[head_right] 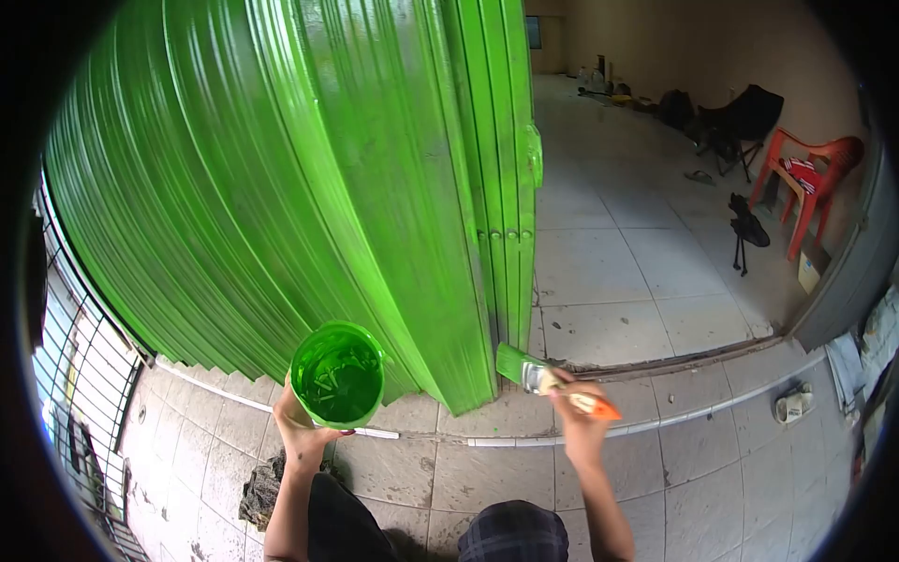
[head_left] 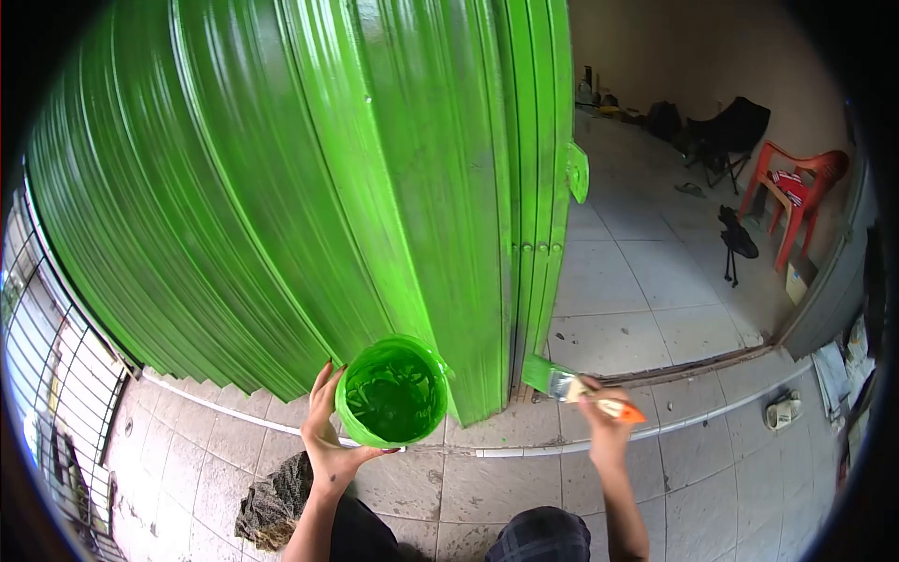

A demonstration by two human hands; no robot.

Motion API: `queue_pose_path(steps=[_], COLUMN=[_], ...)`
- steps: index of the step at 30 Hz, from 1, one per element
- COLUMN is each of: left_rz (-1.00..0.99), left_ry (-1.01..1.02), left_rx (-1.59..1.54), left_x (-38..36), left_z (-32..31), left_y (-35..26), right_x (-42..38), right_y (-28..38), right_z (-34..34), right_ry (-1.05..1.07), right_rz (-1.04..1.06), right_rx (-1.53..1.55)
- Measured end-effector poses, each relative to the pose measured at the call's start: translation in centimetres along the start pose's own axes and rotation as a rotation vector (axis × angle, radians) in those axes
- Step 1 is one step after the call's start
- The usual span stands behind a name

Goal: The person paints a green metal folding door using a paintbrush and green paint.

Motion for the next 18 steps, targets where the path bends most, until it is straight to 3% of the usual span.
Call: queue_pose_path(steps=[1, 4, 7, 8, 11, 15, 18], left_rz=[-0.070, -0.131, -0.167, -0.180, -0.302, -0.391, -0.471], left_ry=[0.000, -0.032, -0.060, -0.076, -0.148, -0.255, -0.318], left_rx=[0.041, 0.117, 0.175, 0.199, 0.313, 0.398, 0.484], left_x=[0.3, 0.7, 0.5, 0.5, 0.6, 0.5, 0.5], left_z=[0.1, -0.2, -0.7, -0.8, -0.9, -1.0, -1.0], left_y=[0.0, 0.1, -0.3, -0.4, -0.3, -0.5, -0.5], right_x=[0.5, 1.8, 2.0, 2.4, 3.1, 2.5, 2.7], right_y=[2.0, 7.4, 9.7, 11.1, 13.8, 16.1, 15.4], right_z=[-0.1, -0.8, -0.9, -1.4, -1.6, -2.4, -1.8], right_ry=[-0.087, -0.090, 0.070, 0.177, 0.553, 0.633, 0.602], right_rz=[-0.054, -0.089, 0.304, 0.528, 0.756, 0.723, 0.734], right_rx=[0.122, 0.329, 0.080, 0.041, 0.162, -0.020, 0.047])
Point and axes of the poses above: each hand's wrist, its own x-axis towards the middle knuckle, its own z-axis out of the back of the hand, y = z × x, the point moved 1 cm from there along x, towards the middle knuckle, and after that the axes turned 7 degrees about z, right-handed, at the moved point
